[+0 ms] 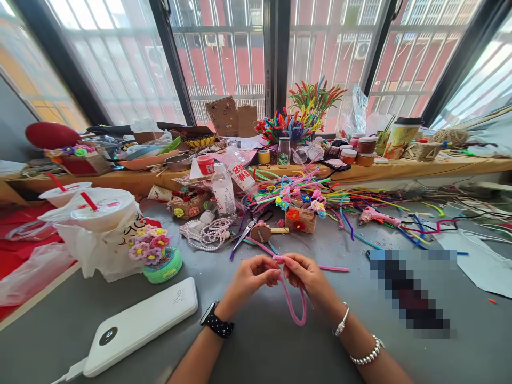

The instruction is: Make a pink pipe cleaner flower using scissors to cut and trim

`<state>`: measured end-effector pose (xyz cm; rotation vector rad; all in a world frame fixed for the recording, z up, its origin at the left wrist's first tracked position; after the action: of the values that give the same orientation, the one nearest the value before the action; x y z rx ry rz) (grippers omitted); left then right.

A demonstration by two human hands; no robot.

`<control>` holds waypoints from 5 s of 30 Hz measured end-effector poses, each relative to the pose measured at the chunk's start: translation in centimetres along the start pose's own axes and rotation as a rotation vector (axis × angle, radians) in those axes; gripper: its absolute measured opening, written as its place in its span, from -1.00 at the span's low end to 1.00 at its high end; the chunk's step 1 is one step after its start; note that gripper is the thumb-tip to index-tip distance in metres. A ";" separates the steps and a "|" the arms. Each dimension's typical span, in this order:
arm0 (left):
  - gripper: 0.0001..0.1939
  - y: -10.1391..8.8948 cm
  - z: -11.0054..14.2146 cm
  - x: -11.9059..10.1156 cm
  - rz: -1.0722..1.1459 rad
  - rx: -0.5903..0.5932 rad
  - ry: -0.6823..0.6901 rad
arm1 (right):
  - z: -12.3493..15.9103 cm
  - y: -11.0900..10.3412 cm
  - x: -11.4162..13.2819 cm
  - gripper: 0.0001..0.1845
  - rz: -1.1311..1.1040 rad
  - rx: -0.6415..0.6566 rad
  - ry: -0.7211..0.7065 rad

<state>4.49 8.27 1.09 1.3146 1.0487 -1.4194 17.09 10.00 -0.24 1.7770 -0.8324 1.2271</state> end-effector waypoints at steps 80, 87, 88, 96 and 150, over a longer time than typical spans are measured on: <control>-0.78 -3.9 -0.1 0.0 -0.246 -0.168 -0.130 | -1.0 -1.7 -0.1 -0.53 1.185 0.294 -0.270; -0.80 -4.0 -0.3 -0.2 -0.569 -0.127 0.105 | -1.1 -1.9 0.0 -0.52 0.989 0.293 -0.214; -0.80 -3.9 -0.3 -0.1 -0.674 -0.145 0.168 | -1.2 -1.9 -0.1 -0.52 0.992 0.281 -0.209; -0.61 -1.8 0.1 0.8 -1.000 -0.149 0.396 | -1.0 -1.6 -0.1 -0.56 1.000 0.186 -0.202; -0.72 -2.9 1.4 -0.7 -0.426 0.272 -0.140 | -0.6 -3.5 1.8 -0.68 0.588 0.211 0.040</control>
<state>1.32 7.63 1.87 1.1996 1.1120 -2.0019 20.34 12.02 0.71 1.7163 -1.2980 1.7735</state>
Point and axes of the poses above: each hand's wrist, its own z-axis away from the middle knuckle, its own y-axis out of the palm, x = y × z, the point moved 4 cm from there along -z, towards the middle knuckle, and after that the axes turned 6 degrees about -y, right-handed, at the moved point
